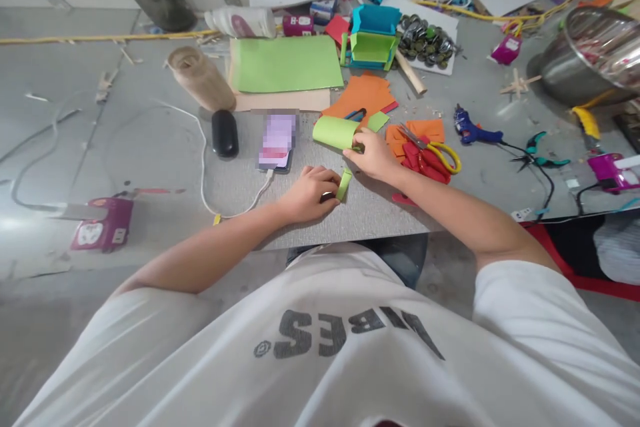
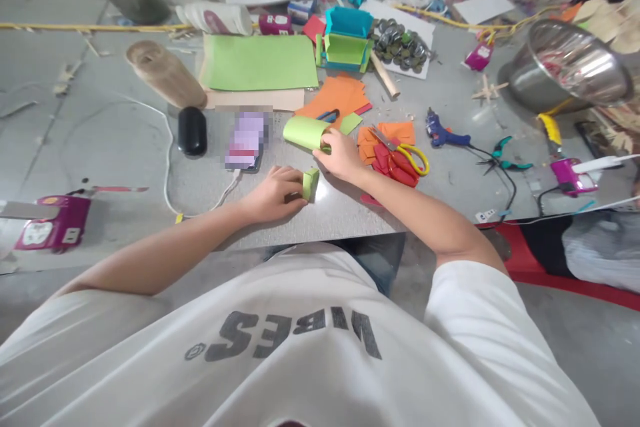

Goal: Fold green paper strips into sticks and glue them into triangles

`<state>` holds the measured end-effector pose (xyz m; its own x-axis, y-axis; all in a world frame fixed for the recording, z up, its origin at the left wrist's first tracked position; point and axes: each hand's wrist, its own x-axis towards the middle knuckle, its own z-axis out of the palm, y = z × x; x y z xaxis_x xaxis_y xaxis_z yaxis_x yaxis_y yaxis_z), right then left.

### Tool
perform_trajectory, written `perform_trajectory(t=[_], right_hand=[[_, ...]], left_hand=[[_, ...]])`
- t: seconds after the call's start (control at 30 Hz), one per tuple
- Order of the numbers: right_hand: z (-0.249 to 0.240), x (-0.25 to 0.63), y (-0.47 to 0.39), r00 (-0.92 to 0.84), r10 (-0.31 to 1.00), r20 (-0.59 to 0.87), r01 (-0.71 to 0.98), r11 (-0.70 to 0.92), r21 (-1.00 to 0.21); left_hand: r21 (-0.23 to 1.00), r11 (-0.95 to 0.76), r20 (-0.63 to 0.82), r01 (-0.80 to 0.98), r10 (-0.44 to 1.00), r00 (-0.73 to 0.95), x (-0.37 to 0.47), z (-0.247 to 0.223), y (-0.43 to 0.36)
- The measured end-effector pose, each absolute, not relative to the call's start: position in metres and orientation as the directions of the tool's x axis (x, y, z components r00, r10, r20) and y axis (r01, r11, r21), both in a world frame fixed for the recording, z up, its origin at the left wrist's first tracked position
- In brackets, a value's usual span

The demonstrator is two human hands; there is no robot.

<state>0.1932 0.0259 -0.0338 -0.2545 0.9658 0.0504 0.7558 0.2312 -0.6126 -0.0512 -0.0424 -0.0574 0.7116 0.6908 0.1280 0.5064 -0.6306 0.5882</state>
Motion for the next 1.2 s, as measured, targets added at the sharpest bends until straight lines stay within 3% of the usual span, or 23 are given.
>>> perform_trajectory(t=[0.23,0.37,0.47,0.67,0.77,0.83,0.93,1.0,1.1,1.2], right_hand=[[-0.017,0.220,0.018,-0.338,0.911,0.238,0.658,0.409,-0.632],[-0.005,0.240,0.029,-0.283,0.918,0.278,0.640,0.397,-0.658],[0.005,0.256,0.043,-0.182,0.901,0.394,0.658,0.409,-0.633],[0.031,0.299,0.045,0.172,0.635,0.753,0.770,0.390,-0.505],[0.034,0.306,0.023,0.189,0.525,0.830,0.857,0.324,-0.400],[0.029,0.293,0.009,0.004,0.667,0.745,0.910,0.306,-0.279],[0.010,0.249,0.002,-0.282,0.868,0.410,0.920,0.365,-0.140],[-0.005,0.215,0.007,-0.458,0.867,0.198,0.864,0.486,-0.130],[-0.026,0.180,0.020,-0.575,0.812,0.101,0.797,0.584,-0.155],[-0.038,0.169,0.035,-0.597,0.799,0.077,0.780,0.600,-0.177]], left_hand=[[0.552,-0.598,0.164,0.582,0.762,0.627,-0.054,-0.061,-0.038],[0.549,-0.557,0.188,0.623,0.808,0.558,-0.054,-0.064,-0.034],[0.538,-0.567,0.229,0.624,0.811,0.538,-0.055,-0.063,-0.034],[0.532,-0.608,0.268,0.589,0.781,0.564,-0.054,-0.060,-0.033],[0.548,-0.601,0.270,0.582,0.785,0.557,-0.054,-0.061,-0.030],[0.567,-0.593,0.317,0.571,0.797,0.513,-0.056,-0.062,-0.030],[0.567,-0.623,0.459,0.539,0.782,0.421,-0.063,-0.061,-0.033],[0.536,-0.680,0.562,0.500,0.730,0.390,-0.067,-0.059,-0.037],[0.483,-0.757,0.646,0.440,0.647,0.404,-0.073,-0.058,-0.043],[0.462,-0.759,0.619,0.459,0.646,0.446,-0.078,-0.059,-0.046]])
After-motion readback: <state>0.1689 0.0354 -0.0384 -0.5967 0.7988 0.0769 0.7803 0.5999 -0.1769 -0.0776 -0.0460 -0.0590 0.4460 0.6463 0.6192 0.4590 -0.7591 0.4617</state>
